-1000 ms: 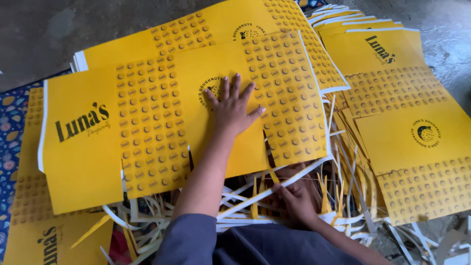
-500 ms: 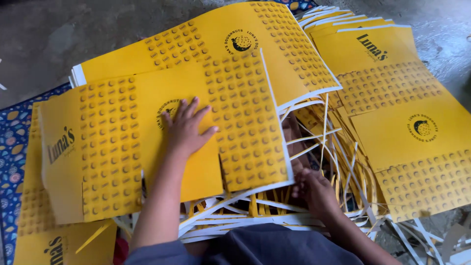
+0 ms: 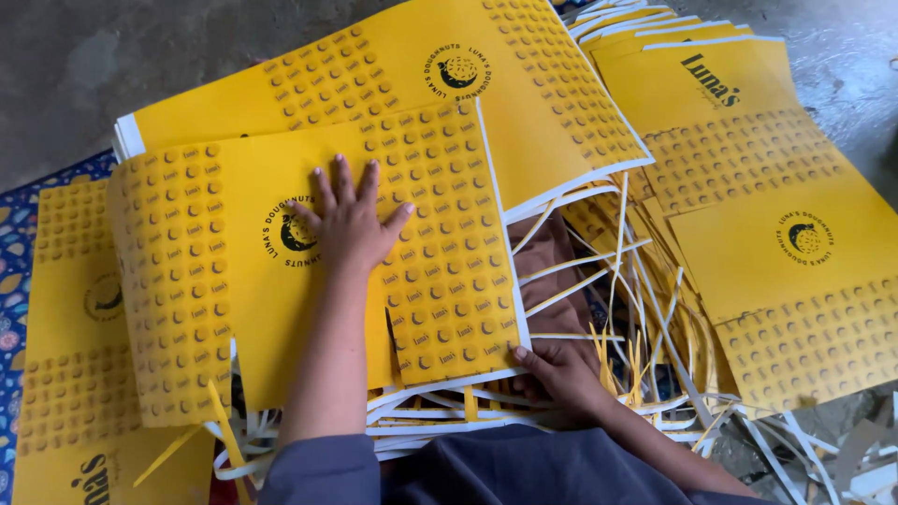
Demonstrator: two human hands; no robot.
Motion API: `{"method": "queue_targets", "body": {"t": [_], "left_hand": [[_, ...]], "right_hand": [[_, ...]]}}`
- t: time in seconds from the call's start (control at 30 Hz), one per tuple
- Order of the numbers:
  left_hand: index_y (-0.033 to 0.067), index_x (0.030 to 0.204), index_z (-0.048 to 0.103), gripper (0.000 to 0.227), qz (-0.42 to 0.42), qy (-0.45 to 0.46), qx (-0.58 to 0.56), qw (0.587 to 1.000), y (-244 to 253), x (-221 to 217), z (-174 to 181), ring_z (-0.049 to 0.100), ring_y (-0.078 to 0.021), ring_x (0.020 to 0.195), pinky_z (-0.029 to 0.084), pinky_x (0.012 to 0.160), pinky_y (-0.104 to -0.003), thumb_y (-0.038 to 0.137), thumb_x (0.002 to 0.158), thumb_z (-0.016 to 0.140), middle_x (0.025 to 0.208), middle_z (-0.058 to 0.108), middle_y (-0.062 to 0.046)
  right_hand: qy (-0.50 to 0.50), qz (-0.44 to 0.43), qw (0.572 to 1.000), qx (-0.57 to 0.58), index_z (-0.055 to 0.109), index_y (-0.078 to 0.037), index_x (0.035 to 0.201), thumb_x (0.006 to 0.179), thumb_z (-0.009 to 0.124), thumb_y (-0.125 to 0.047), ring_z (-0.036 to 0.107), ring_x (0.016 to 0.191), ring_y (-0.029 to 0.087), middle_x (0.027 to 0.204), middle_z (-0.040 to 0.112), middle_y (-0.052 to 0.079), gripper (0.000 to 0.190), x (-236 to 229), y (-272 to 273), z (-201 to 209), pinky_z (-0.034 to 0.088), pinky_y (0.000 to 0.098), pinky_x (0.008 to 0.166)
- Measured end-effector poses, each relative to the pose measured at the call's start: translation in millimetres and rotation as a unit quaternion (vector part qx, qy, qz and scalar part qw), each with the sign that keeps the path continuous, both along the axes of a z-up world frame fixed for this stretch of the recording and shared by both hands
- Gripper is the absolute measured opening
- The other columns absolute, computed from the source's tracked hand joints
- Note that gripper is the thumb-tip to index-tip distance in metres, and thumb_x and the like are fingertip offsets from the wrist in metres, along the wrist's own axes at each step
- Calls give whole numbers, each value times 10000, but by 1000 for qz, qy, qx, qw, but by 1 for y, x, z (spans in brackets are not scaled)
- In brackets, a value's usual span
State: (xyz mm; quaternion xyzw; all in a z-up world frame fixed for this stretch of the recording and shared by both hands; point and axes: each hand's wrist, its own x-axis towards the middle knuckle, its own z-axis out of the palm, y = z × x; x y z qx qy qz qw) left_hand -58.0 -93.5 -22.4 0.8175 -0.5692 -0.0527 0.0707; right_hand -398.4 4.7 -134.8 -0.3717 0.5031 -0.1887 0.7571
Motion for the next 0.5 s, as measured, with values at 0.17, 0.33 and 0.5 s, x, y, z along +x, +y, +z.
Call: {"method": "queue_targets", "body": {"t": [0.17, 0.33, 0.5], "left_hand": [[259, 1621, 296, 801, -21, -5, 13, 1000, 10, -5, 15, 89, -473, 1544, 5, 1087, -817, 705, 960, 370, 1694, 156, -195], [272, 1624, 282, 801, -27, -3, 14, 1000, 9, -3, 14, 73, -470, 1544, 9, 1090, -815, 721, 964, 349, 1695, 149, -192], [268, 1627, 274, 801, -48, 5, 13, 999, 11, -2, 15, 65, -468, 1544, -9, 1088, -812, 718, 967, 341, 1699, 135, -189]], "right_hand": [[21, -1, 998, -51, 709, 8, 801, 1006, 645, -210, 753, 511, 264, 570, 708, 215, 306, -11, -2, -28, 622, 350, 487], [28, 39, 994, -98, 732, 5, 752, 996, 650, -231, 723, 444, 245, 529, 707, 224, 349, -20, 0, -18, 579, 318, 426], [52, -6, 998, -40, 759, 46, 829, 986, 660, -208, 790, 615, 295, 720, 782, 239, 315, -38, 2, -13, 653, 381, 536]]}}
